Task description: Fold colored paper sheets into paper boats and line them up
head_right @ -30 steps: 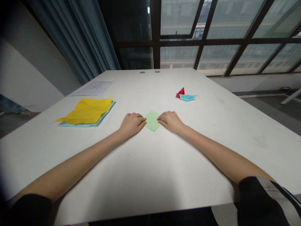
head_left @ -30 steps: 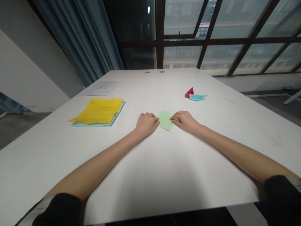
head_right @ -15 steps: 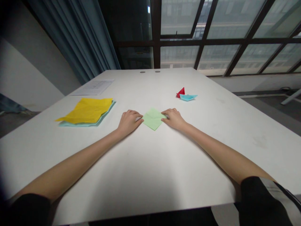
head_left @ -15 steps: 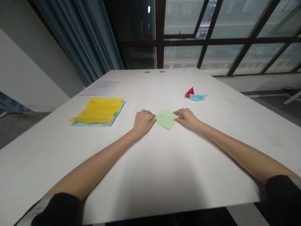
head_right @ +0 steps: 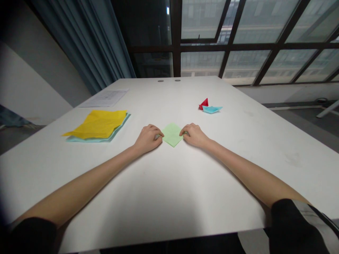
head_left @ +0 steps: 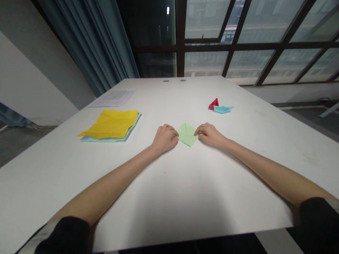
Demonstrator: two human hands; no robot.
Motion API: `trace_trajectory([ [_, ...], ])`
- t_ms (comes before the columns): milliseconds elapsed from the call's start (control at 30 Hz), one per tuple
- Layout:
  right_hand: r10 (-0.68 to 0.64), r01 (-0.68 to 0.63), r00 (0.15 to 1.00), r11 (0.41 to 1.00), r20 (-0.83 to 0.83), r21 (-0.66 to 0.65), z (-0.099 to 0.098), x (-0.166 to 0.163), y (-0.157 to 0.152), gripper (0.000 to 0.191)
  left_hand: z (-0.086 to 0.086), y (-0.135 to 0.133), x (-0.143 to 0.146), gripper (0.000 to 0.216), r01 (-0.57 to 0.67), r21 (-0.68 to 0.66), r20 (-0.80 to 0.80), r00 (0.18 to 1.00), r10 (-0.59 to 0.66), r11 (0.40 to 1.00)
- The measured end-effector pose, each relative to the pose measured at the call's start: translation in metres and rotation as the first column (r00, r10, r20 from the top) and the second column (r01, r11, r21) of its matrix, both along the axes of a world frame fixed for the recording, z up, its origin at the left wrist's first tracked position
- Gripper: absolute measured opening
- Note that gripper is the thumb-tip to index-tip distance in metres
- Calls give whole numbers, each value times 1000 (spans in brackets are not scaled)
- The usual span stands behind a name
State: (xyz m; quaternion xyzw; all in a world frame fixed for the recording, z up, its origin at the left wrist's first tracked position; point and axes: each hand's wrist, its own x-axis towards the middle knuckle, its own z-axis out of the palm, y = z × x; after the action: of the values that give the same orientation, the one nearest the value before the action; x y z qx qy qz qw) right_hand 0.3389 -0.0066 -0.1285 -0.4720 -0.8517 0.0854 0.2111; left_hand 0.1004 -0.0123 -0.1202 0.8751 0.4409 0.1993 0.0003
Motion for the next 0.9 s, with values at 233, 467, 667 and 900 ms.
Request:
trace_trajectory([
  [233,70,-74,994,996,78,42,7,-15,-13,21,0,-2,11,22,80,-32,-36,996,-81,996],
  [467,117,-121,989,992,90,37,9,-16,-16,23,1,3,7,23,9,-42,-72,997,-12,999],
  [667,89,-90,992,996,93,6,10,-16,-17,23,-4,9,-1,28,-159,-41,-39,987,157,986],
  [900,64,-63,993,998,99,-12,8,-16,-16,27,-2,9,-2,21,-155,-25,31,987,156,988],
])
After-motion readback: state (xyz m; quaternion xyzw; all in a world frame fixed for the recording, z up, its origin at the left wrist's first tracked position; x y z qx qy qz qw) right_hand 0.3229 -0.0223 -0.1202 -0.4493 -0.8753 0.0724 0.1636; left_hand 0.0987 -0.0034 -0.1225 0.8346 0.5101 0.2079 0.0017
